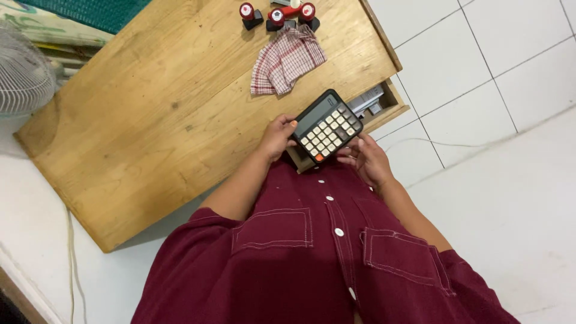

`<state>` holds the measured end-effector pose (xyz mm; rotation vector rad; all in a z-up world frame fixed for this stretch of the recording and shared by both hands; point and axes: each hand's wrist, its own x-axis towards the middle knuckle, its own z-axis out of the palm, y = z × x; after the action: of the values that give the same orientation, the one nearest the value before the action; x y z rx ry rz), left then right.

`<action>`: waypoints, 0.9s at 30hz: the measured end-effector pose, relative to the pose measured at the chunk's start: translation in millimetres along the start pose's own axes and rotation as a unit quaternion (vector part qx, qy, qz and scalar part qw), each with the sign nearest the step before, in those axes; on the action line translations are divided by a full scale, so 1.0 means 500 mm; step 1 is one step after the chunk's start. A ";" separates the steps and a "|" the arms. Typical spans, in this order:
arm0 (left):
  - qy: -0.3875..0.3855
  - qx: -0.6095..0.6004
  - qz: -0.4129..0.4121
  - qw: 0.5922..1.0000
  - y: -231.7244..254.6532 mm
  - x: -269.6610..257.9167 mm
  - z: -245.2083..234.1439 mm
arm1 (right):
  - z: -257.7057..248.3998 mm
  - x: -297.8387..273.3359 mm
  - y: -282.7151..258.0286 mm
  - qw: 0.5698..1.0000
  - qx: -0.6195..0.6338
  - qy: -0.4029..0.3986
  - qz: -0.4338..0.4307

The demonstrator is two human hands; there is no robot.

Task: Cleaning a wooden desk and organizing various stationery items like pens and paperclips.

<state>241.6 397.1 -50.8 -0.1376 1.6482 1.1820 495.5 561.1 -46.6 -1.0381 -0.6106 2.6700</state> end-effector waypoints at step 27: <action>-0.178 0.678 0.075 0.710 -0.108 -0.026 0.156 | -0.153 0.228 -0.001 0.938 -0.235 0.254 -0.002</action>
<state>331.8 422.0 -70.6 1.1024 1.7794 -0.1615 464.4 623.3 -165.0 -1.7596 -1.1467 2.1407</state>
